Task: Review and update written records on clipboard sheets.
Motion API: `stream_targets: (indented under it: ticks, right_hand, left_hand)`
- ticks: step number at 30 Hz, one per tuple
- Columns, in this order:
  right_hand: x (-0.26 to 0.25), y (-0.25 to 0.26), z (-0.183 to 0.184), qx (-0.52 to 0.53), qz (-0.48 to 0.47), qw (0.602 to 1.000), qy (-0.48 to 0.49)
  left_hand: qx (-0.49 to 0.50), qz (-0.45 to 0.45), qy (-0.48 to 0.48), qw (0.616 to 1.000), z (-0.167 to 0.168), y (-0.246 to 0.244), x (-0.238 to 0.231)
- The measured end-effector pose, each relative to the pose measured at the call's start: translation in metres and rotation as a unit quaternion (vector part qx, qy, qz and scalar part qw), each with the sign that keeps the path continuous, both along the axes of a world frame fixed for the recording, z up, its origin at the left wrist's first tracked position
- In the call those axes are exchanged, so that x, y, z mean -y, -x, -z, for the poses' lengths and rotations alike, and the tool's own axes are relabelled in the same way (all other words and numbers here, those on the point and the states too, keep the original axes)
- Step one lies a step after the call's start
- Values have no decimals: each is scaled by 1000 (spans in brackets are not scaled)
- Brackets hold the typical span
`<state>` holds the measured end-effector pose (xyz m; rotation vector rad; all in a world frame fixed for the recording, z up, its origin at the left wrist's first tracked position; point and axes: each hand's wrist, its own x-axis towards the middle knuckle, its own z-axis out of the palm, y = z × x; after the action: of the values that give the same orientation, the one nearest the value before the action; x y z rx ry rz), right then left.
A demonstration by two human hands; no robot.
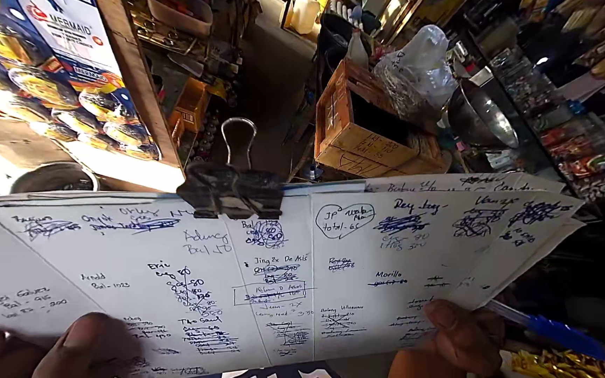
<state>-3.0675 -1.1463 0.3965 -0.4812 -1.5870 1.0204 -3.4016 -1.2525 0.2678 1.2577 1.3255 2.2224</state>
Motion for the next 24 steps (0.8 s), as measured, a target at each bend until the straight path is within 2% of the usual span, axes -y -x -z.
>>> stream_targets:
  ticks: [10,16,24]
  right_hand:
    - [-12,-10,5,-29,-20,999,-12]
    - [-12,-12,5,-35,22,999,-19]
    - [-18,-19,3,-59,-11,998,-19]
  left_hand:
    - [-4,-14,10,1000,-17,-3,-4]
    - [-5,-8,17,1000,-28,-8,-10]
    - [-17,3,-3,1000,-29,-12,-20]
